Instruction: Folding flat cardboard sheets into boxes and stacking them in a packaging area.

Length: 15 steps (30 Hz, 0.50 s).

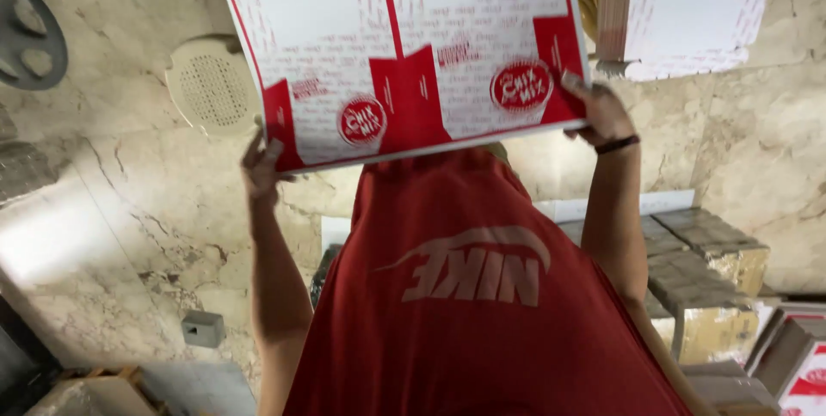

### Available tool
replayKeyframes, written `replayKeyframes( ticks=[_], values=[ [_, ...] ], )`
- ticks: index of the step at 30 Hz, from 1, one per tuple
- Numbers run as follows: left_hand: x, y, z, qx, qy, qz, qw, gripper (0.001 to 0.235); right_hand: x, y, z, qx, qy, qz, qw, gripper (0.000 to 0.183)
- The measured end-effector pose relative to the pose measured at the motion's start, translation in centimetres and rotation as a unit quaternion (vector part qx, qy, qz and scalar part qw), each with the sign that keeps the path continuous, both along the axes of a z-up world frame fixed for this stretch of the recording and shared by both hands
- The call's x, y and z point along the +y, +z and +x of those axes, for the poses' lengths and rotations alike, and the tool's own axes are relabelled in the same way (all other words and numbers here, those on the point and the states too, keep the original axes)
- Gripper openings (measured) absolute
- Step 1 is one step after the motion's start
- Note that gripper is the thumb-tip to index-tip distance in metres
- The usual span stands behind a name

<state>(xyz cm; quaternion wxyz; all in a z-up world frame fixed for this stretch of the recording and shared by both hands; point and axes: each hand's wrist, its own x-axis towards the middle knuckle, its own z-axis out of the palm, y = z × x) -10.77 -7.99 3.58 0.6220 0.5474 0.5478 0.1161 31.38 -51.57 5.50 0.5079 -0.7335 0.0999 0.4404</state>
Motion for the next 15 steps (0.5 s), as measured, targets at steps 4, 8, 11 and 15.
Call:
replayKeyframes(
  ticks=[4,8,11,15],
  values=[
    [0.4,6.7,3.5,-0.033,0.019,-0.010,0.999,0.054,1.8,4.5,1.6,0.032,-0.011,-0.006,0.999,0.047],
    [1.2,4.8,3.6,0.040,-0.036,-0.006,0.999,0.050,2.8,4.1,2.1,0.067,-0.007,0.018,0.998,0.037],
    [2.1,-3.1,1.2,0.234,-0.099,0.110,0.961,0.058,1.9,-1.1,0.2,0.037,0.030,-0.019,0.999,0.046],
    [-4.3,-9.5,3.8,0.410,-0.249,0.429,0.766,0.100,0.4,-3.4,-3.4,0.036,0.028,-0.033,0.998,0.057]
  ],
)
